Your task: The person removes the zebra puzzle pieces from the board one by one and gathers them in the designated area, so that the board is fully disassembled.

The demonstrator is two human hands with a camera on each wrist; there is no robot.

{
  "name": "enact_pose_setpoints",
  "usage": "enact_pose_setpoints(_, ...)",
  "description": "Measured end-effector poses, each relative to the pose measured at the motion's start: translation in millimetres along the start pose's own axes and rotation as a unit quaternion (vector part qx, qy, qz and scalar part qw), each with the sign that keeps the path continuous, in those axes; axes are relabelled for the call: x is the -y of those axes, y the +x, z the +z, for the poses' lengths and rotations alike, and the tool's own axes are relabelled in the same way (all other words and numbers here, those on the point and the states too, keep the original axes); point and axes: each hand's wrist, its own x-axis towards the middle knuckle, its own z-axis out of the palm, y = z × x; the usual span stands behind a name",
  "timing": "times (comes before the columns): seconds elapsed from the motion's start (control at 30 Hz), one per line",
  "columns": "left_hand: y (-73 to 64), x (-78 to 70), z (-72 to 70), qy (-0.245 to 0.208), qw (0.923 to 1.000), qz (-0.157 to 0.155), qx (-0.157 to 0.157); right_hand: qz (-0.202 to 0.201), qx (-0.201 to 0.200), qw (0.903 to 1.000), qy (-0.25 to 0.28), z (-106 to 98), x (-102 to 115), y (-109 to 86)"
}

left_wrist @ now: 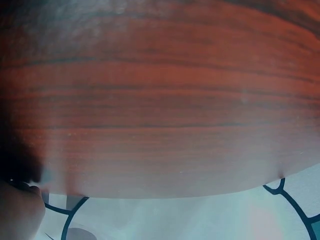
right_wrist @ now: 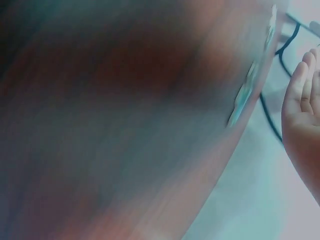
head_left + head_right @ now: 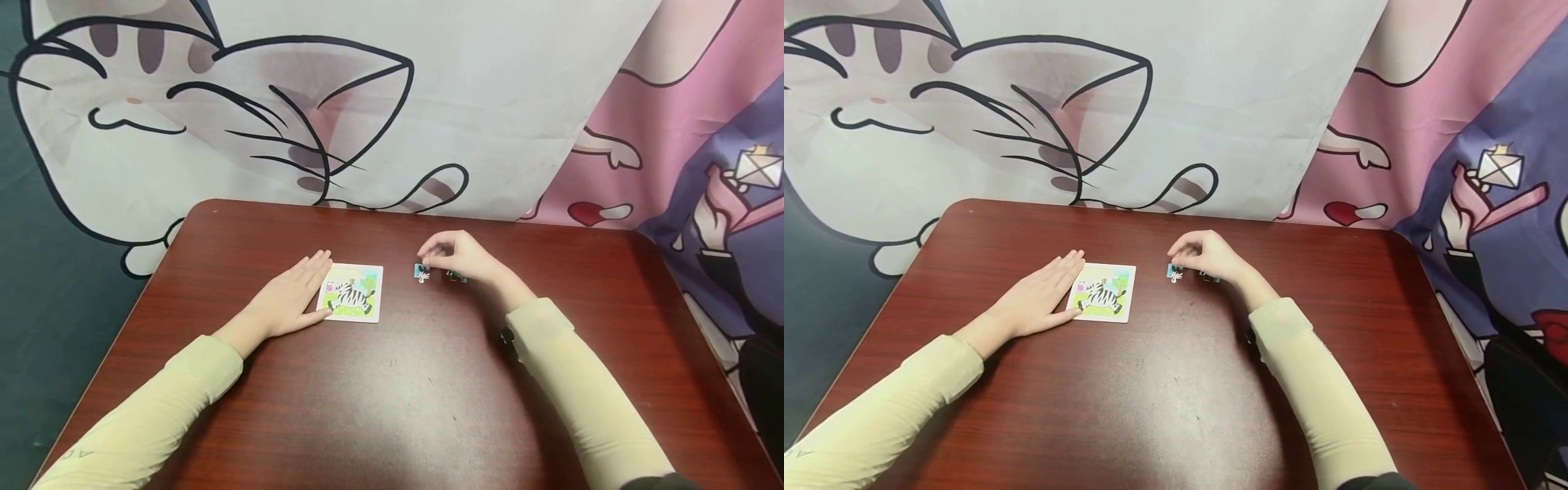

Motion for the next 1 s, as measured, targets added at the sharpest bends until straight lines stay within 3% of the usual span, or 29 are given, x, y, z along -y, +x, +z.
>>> enact_pose_setpoints(0.43, 0.9, 1.6, 2.6, 0.0, 1.0, -0.001, 0.0, -0.029, 0.049, 0.9981, 0.025, 45.6, 15.9, 24.1)
enact_pose_setpoints(1.0, 1.7, 2.8, 4.5, -0.007, 1.0, -0.001, 0.002, -0.063, 0.059, 0.9939, -0.069, 68.6, 19.7, 47.1)
